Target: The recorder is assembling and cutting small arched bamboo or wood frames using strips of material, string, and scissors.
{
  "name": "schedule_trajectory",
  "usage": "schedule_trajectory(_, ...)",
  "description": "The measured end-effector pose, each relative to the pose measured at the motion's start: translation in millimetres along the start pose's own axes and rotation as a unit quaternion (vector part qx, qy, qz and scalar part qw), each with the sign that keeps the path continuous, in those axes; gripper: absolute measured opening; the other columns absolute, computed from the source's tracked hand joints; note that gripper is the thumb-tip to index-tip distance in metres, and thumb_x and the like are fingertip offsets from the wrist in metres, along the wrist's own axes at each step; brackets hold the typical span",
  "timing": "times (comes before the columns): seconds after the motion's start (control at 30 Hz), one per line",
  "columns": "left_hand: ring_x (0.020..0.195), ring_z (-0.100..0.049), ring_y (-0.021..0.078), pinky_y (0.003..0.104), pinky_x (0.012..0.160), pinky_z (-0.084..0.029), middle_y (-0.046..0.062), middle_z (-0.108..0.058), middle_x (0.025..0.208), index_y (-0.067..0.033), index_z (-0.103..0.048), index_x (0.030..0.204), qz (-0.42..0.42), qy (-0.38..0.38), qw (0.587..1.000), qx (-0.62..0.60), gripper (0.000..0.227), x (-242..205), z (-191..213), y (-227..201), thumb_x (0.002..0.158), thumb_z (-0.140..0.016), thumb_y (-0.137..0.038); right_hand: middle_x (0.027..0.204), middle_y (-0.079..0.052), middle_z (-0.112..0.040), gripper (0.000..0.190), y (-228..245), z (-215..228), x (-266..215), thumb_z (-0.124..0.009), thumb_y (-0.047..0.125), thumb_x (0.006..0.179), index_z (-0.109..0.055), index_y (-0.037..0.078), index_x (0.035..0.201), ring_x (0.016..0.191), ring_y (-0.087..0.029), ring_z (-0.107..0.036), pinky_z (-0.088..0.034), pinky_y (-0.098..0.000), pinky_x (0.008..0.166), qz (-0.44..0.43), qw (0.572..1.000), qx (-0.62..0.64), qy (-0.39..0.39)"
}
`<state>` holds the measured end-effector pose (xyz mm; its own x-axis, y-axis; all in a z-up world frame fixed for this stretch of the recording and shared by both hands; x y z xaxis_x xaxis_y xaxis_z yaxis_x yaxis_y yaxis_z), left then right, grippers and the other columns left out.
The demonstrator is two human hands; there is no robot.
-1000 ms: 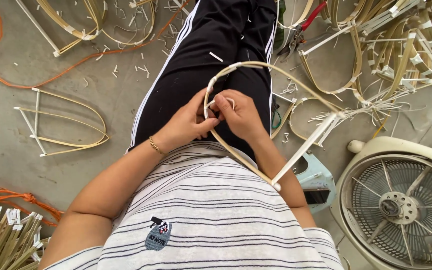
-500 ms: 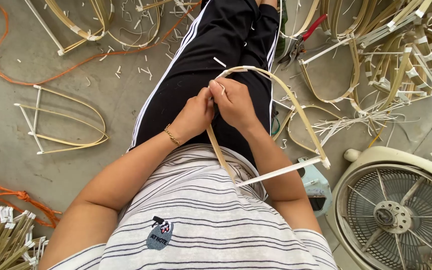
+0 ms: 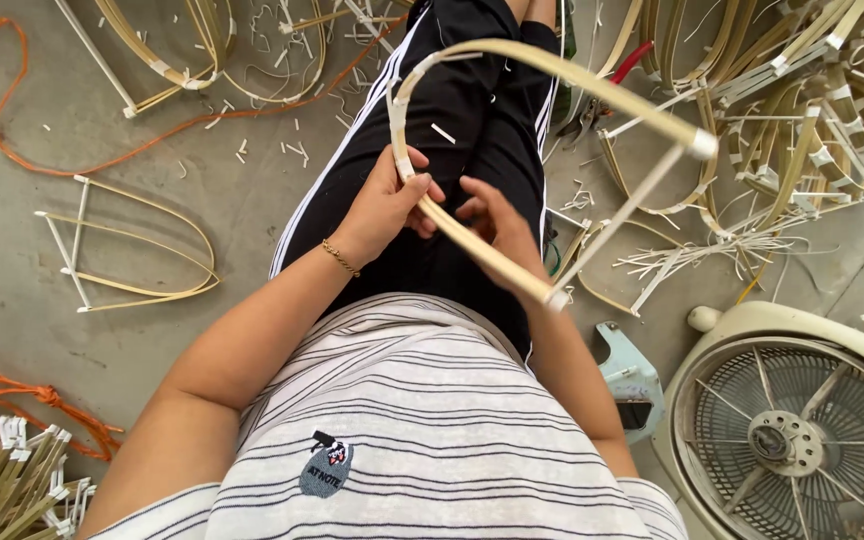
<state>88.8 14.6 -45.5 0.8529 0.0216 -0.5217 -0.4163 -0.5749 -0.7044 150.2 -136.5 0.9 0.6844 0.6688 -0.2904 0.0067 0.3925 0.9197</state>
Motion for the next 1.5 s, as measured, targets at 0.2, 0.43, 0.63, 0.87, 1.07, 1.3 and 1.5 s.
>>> schedule_trajectory(0.2, 0.074, -0.072, 0.0173, 0.030, 0.065, -0.063, 0.012, -0.068, 0.105, -0.0090, -0.038, 0.127, 0.003, 0.008, 0.997, -0.081, 0.028, -2, -18, -3, 0.106, -0.054, -0.016, 0.099, -0.005, -0.062, 0.048, -13, -20, -38, -0.070, 0.022, 0.102, -0.047, 0.005, 0.140, 0.081, -0.010, -0.058, -0.051, -0.0267, 0.075, 0.052, 0.922, 0.378, -0.068)
schedule_trajectory(0.43, 0.125, -0.061, 0.0228, 0.036, 0.100, -0.057, 0.014, -0.058, 0.142, -0.0105, -0.032, 0.159, -0.198, 0.103, 0.950, 0.219, 0.072, -26, -2, -107, 0.100, -0.073, -0.011, 0.061, -0.002, -0.055, 0.019, -52, 60, -44, -0.061, 0.022, 0.104, -0.062, 0.005, 0.095, 0.048, -0.009, -0.049, -0.039, -0.0254, 0.047, -0.091, 0.929, 0.327, -0.146)
schedule_trajectory(0.63, 0.092, -0.074, 0.0227, 0.035, 0.076, -0.059, 0.012, -0.073, 0.108, -0.0046, -0.051, 0.135, -0.156, 0.044, 0.826, 0.540, 0.040, -7, -37, -115, 0.100, -0.071, -0.009, 0.078, 0.000, -0.057, 0.020, -39, 118, -39, -0.067, 0.023, 0.100, -0.061, 0.006, 0.109, 0.065, -0.007, -0.052, -0.041, -0.0226, 0.057, -0.072, 0.971, 0.215, -0.077)
schedule_trajectory(0.87, 0.086, -0.076, 0.0159, 0.028, 0.075, -0.062, 0.010, -0.074, 0.108, 0.0021, -0.056, 0.120, -0.122, -0.074, 0.897, 0.419, 0.014, 8, -28, -92, 0.108, -0.059, -0.005, 0.099, -0.012, -0.074, 0.033, -369, 137, -74, -0.078, 0.033, 0.094, -0.064, 0.009, 0.111, 0.091, -0.028, -0.071, -0.055, -0.0401, 0.079, -0.170, 0.943, -0.190, -0.214)
schedule_trajectory(1.07, 0.098, -0.072, 0.0138, 0.027, 0.086, -0.064, 0.010, -0.069, 0.114, 0.0010, -0.052, 0.118, -0.125, -0.054, 0.948, 0.289, 0.013, -1, -34, -89, 0.109, -0.059, -0.003, 0.112, -0.022, -0.064, 0.035, -410, 88, -107, -0.079, 0.019, 0.077, -0.061, 0.007, 0.105, 0.108, -0.041, -0.062, -0.052, -0.0491, 0.091, -0.398, 0.848, -0.324, -0.132)
schedule_trajectory(1.3, 0.100, -0.072, 0.0138, 0.028, 0.088, -0.064, 0.008, -0.067, 0.110, -0.0017, -0.049, 0.114, -0.107, -0.034, 0.966, 0.232, 0.013, -4, -36, -85, 0.108, -0.060, -0.006, 0.123, -0.020, -0.062, 0.044, -404, 86, -110, -0.078, 0.017, 0.082, -0.053, 0.009, 0.117, 0.115, -0.041, -0.061, -0.050, -0.0531, 0.094, -0.444, 0.823, -0.308, -0.176)
schedule_trajectory(1.5, 0.099, -0.071, 0.0141, 0.030, 0.087, -0.065, 0.007, -0.067, 0.106, -0.0026, -0.048, 0.112, -0.108, -0.028, 0.971, 0.211, 0.013, -16, -26, -88, 0.108, -0.060, -0.007, 0.108, -0.022, -0.067, 0.056, -366, 114, -99, -0.084, 0.022, 0.078, -0.048, 0.006, 0.118, 0.102, -0.041, -0.065, -0.052, -0.0496, 0.087, -0.379, 0.864, -0.257, -0.208)
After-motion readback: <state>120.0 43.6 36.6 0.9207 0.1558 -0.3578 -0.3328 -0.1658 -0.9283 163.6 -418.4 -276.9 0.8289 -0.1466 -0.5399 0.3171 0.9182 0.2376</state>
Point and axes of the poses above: each hand's wrist, its own x-axis towards the middle knuckle, its own z-axis out of the back of the hand, y = z × x, the point moved 8 cm from there along x, towards the middle knuckle
